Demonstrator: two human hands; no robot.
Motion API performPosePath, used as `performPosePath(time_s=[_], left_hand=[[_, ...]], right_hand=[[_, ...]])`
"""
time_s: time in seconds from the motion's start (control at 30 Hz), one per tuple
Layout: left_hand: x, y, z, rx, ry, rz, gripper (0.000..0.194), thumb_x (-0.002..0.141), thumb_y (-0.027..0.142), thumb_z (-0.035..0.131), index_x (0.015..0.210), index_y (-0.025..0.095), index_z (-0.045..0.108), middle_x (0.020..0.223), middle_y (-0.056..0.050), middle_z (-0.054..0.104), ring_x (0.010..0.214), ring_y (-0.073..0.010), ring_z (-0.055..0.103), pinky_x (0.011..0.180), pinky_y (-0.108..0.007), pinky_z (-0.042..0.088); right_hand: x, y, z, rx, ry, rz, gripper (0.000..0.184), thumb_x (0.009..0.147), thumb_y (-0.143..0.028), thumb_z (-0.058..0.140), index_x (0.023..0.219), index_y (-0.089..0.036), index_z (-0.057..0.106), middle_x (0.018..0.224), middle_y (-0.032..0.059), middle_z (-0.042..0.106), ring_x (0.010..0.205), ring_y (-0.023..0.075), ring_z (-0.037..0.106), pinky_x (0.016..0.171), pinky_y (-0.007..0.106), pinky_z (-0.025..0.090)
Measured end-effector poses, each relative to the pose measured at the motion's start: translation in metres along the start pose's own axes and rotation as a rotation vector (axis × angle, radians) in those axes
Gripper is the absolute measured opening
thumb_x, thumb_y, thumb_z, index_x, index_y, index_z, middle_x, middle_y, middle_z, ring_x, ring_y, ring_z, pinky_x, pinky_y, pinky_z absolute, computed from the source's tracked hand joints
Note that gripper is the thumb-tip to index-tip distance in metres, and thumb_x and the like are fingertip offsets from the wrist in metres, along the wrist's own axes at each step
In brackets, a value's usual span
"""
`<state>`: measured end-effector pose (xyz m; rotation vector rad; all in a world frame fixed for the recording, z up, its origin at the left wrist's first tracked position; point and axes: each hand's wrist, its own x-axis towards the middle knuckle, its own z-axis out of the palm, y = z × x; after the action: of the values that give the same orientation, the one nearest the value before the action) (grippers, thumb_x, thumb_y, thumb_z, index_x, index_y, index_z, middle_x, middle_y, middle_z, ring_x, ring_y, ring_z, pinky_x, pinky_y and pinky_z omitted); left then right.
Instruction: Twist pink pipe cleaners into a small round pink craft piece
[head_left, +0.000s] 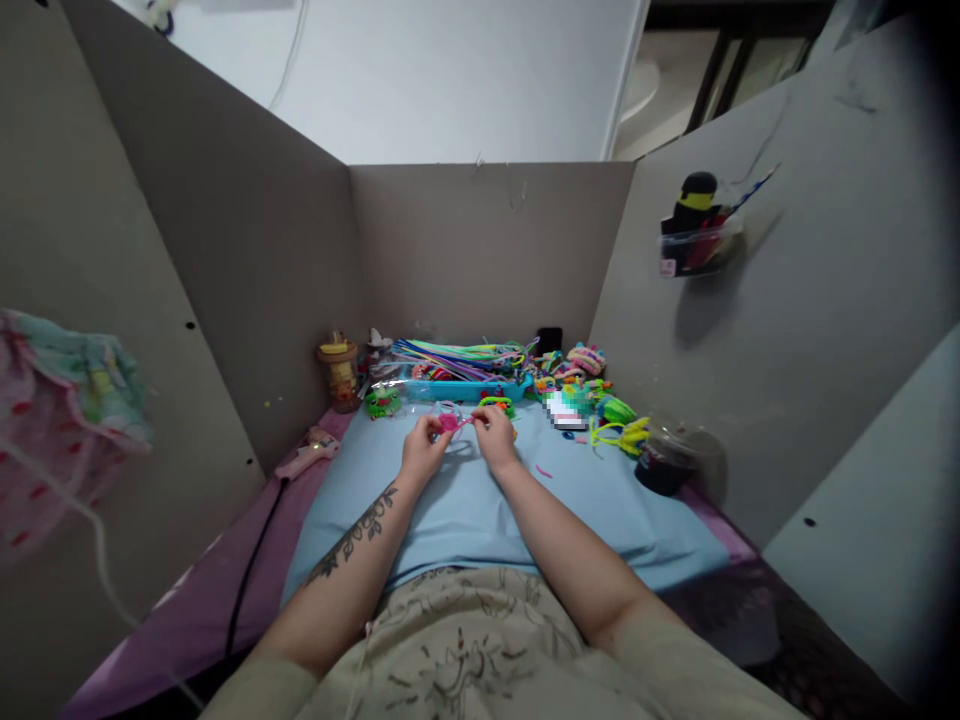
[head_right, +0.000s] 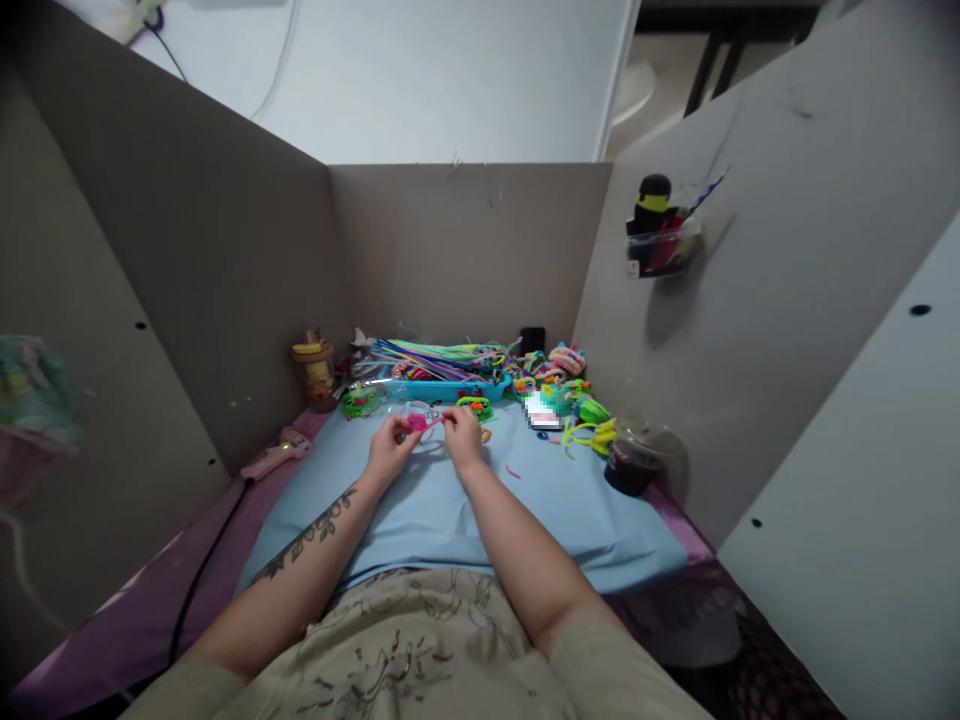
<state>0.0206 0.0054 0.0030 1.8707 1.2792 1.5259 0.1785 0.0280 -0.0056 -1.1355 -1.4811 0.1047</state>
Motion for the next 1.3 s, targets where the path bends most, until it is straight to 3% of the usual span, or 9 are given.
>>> performPosePath(time_s=[0.27, 0.6, 0.97, 1.1, 1.3], left_hand=[[-0.002, -0.002, -0.001, 0.073, -0.032, 0.032, 0.017, 0.073, 0.031, 0.060, 0.077, 0.019, 0.049, 0.073, 0.001, 0.059, 0.067, -0.0124, 0.056, 0.062, -0.023, 0.038], [-0.003, 0.001, -0.002, 0.058, -0.040, 0.052, 0.017, 0.073, 0.032, 0.061, 0.078, 0.019, 0.050, 0.073, 0.001, 0.059, 0.065, -0.0116, 0.054, 0.060, -0.022, 0.037], [-0.002, 0.000, -0.001, 0.071, 0.008, 0.064, 0.018, 0.073, 0.032, 0.060, 0.078, 0.019, 0.050, 0.073, 0.002, 0.058, 0.063, -0.0111, 0.052, 0.059, -0.022, 0.036], [-0.002, -0.001, -0.002, 0.111, 0.022, 0.061, 0.018, 0.074, 0.034, 0.059, 0.078, 0.019, 0.049, 0.074, 0.001, 0.058, 0.066, -0.0117, 0.053, 0.061, -0.023, 0.037], [-0.001, -0.004, -0.002, 0.118, 0.027, 0.045, 0.021, 0.074, 0.037, 0.059, 0.078, 0.019, 0.049, 0.074, 0.001, 0.059, 0.067, -0.0121, 0.054, 0.062, -0.023, 0.038]], right_hand=[[0.000, -0.013, -0.003, 0.151, 0.062, -0.053, 0.012, 0.075, -0.020, 0.055, 0.072, -0.019, 0.067, 0.077, 0.0041, 0.058, 0.074, 0.0163, 0.055, 0.068, 0.029, 0.045], [-0.006, -0.023, -0.002, 0.220, -0.022, -0.028, 0.018, 0.073, -0.018, 0.051, 0.078, -0.019, 0.068, 0.077, 0.0034, 0.065, 0.070, 0.0148, 0.057, 0.064, 0.026, 0.045], [0.000, -0.009, 0.003, 0.296, -0.152, 0.171, 0.013, 0.066, -0.028, 0.056, 0.066, -0.018, 0.065, 0.068, 0.0015, 0.058, 0.068, 0.0153, 0.051, 0.067, 0.028, 0.042], [-0.002, -0.007, 0.009, 0.496, -0.263, 0.309, 0.015, 0.066, -0.031, 0.058, 0.071, -0.018, 0.063, 0.062, -0.0010, 0.057, 0.061, 0.0134, 0.050, 0.058, 0.025, 0.041], [-0.005, -0.012, 0.010, 0.581, -0.288, 0.524, 0.025, 0.063, -0.038, 0.062, 0.076, -0.018, 0.060, 0.055, -0.0023, 0.056, 0.048, 0.0122, 0.053, 0.038, 0.020, 0.032]])
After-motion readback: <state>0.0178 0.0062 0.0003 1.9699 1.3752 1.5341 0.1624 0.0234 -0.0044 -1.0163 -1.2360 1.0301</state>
